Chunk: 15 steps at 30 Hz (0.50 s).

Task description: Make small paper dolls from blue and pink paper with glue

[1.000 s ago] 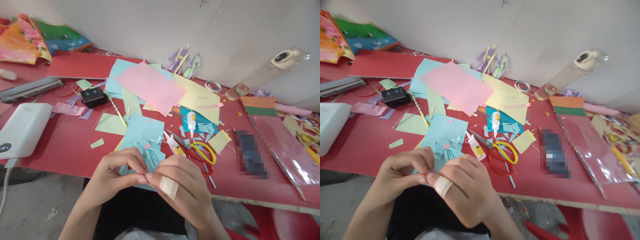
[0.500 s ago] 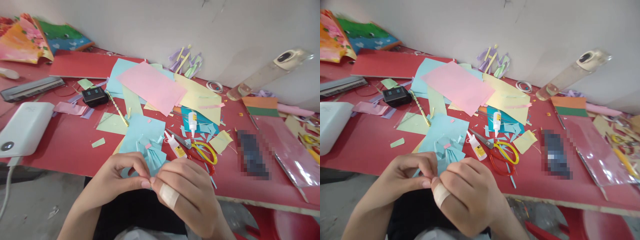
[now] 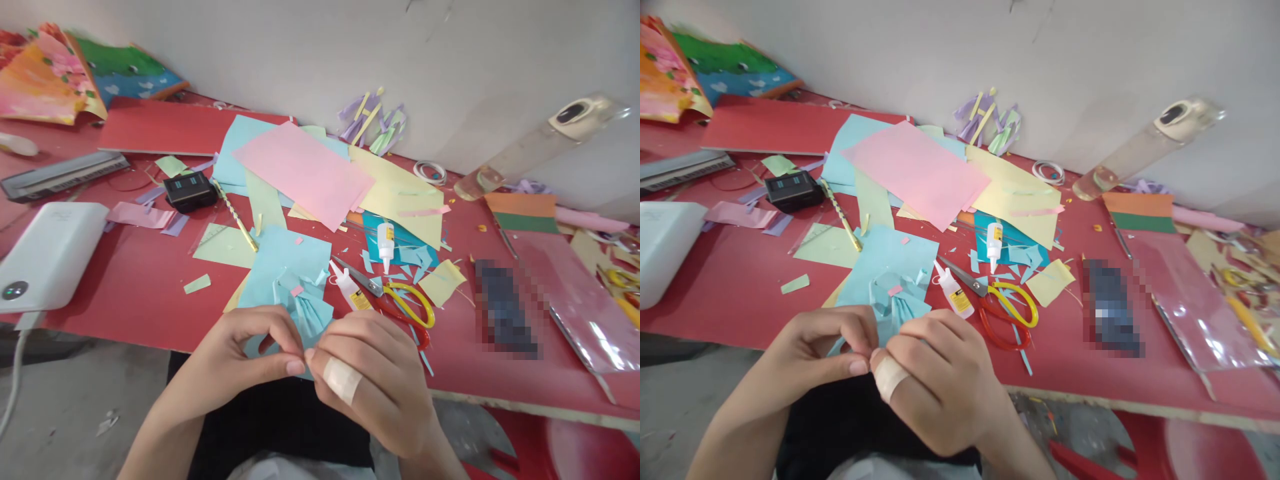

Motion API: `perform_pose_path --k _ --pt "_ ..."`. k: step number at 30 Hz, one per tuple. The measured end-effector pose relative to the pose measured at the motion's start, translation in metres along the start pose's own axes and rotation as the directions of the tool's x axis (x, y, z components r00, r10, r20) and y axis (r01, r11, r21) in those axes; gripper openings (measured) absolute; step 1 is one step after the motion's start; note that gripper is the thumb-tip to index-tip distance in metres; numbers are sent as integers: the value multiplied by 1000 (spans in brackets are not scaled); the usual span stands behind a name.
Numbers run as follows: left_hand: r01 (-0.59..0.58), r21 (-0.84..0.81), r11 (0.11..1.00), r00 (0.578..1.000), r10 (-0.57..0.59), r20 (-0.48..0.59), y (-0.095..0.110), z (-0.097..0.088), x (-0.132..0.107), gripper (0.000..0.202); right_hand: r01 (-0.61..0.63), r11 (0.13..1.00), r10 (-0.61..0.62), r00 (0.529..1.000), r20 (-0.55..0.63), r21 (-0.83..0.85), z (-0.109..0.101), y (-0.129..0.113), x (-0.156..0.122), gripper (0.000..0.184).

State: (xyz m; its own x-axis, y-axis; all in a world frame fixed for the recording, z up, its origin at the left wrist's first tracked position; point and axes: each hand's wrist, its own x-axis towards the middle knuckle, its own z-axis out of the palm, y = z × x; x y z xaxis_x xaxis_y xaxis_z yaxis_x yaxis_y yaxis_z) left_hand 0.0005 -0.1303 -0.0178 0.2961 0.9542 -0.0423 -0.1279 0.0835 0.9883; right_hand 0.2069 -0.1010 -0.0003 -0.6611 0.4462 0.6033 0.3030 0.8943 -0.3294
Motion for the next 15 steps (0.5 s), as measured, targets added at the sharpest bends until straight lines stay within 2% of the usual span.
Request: perform_pose_path --k 7,11,15 --pt "2 13 1000 1000 -2 9 -1 2 -1 14 -69 998 69 997 -31 0 0 2 -2 14" --pt "-18 -36 999 1000 18 -3 -2 3 -1 11 -62 997 61 998 17 47 0 2 -2 14" --pt "-32 -50 998 999 33 17 -3 2 -2 10 -61 994 61 998 13 91 1 1 -3 15"
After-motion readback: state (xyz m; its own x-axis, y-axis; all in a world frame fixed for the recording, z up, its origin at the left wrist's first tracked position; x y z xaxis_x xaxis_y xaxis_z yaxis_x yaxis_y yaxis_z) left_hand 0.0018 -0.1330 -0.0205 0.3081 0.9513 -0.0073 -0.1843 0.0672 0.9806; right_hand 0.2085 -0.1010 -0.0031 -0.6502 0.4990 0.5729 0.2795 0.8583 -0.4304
